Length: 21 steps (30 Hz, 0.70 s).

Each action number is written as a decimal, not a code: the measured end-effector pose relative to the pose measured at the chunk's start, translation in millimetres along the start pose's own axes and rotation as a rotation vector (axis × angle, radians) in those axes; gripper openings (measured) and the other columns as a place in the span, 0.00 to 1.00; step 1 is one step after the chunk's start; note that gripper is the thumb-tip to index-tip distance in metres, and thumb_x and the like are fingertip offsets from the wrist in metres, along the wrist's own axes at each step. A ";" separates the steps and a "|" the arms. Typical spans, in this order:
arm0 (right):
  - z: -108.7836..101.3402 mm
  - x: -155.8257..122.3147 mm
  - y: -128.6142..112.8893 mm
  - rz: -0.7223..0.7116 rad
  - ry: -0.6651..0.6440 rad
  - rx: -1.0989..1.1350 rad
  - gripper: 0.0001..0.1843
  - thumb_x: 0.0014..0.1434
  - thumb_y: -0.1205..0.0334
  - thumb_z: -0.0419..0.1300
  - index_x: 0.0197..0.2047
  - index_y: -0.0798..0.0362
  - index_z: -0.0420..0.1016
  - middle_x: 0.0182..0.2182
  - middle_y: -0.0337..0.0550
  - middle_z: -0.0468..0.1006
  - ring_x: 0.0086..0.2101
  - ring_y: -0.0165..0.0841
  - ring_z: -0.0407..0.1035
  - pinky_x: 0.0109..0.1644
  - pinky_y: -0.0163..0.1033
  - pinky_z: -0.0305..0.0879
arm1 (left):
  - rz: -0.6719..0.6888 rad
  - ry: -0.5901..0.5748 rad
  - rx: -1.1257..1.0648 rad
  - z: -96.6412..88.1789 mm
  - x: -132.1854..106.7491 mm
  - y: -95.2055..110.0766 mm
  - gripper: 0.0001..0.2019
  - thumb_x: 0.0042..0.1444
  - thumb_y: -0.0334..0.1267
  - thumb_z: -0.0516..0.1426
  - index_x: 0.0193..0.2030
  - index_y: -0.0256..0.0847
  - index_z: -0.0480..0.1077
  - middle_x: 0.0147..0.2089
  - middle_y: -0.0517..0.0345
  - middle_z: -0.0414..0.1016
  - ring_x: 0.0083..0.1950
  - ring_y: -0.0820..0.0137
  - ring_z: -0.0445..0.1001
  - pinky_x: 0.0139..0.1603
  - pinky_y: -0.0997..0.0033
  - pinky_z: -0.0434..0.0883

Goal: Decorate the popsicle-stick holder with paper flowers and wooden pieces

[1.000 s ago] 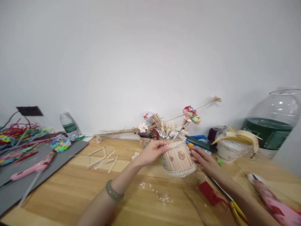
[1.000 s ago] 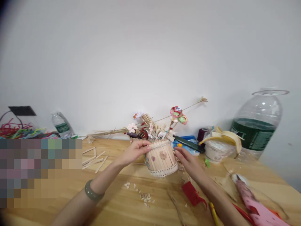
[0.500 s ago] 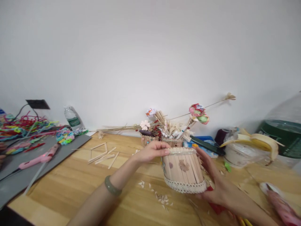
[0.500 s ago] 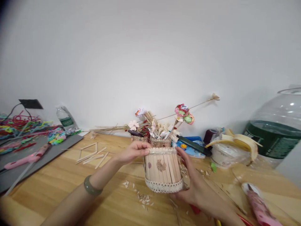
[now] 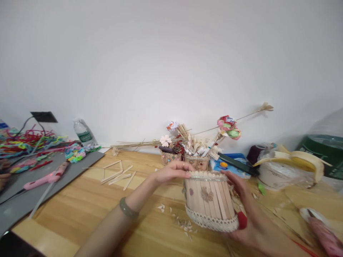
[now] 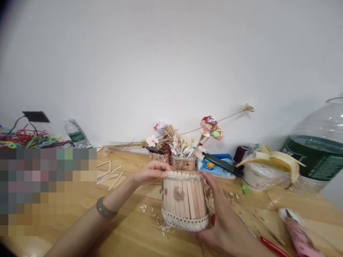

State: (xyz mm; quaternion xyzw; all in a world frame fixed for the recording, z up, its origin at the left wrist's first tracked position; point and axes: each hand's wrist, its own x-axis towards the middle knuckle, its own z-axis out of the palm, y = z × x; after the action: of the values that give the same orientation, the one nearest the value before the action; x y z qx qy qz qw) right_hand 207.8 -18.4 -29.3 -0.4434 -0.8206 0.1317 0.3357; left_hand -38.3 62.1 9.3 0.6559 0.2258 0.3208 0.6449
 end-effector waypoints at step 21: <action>0.8 8.3 7.2 0.161 0.091 0.176 0.36 0.58 0.49 0.54 0.64 0.44 0.42 0.61 0.51 0.55 0.58 0.44 0.56 0.58 0.53 0.58 | 0.023 0.160 0.128 -7.6 -3.1 14.9 0.19 0.44 0.50 0.63 0.32 0.33 0.70 0.27 0.60 0.70 0.26 0.77 0.67 0.29 0.77 0.66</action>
State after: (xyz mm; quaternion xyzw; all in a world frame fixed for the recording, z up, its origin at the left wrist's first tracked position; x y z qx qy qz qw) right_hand 208.7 -7.4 -30.0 -0.4822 -0.7514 0.2096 0.3987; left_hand -47.6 64.2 23.5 0.6705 0.2891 0.3646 0.5779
